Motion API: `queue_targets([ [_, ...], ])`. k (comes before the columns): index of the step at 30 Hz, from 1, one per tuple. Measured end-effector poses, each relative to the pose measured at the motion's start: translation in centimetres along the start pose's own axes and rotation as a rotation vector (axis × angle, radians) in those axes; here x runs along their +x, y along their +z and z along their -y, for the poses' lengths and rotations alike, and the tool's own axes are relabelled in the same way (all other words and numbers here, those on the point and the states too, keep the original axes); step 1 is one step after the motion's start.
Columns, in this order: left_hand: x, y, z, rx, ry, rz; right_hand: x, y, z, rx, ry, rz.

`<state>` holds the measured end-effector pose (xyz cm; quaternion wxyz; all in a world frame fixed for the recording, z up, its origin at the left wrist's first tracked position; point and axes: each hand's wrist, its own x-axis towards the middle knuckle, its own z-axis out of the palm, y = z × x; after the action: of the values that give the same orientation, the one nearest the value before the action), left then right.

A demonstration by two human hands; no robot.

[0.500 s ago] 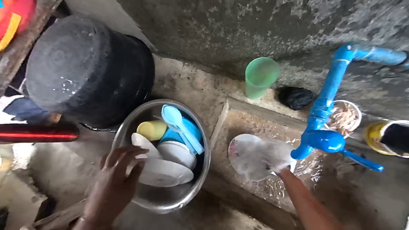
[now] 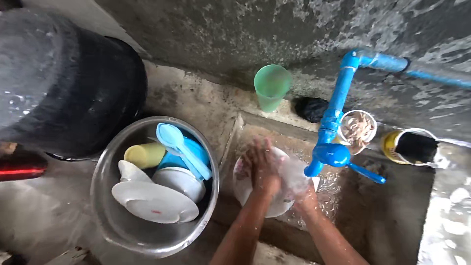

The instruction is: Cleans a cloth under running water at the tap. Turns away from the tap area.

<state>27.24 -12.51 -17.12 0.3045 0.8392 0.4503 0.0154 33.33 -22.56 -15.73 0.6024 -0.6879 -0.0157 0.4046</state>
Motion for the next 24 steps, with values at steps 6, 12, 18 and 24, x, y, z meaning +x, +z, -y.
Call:
queue_targets([
  [6,-5.4,0.3,-0.5,0.152,0.363,0.027,1.0,-2.0,3.3,0.160,0.043,-0.175],
  [12,1.0,0.7,-2.4,-0.280,-0.050,-0.124,-1.9,-0.6,0.7,-0.216,-0.287,-0.044],
  [18,0.3,-3.3,-6.1,-0.996,-0.426,-0.117,-0.9,-2.7,-3.0,-0.713,-0.828,-0.073],
  [24,-1.8,-2.0,-3.4,-0.667,-0.189,-0.002,2.4,-12.3,-3.3,-0.945,-0.543,0.042],
])
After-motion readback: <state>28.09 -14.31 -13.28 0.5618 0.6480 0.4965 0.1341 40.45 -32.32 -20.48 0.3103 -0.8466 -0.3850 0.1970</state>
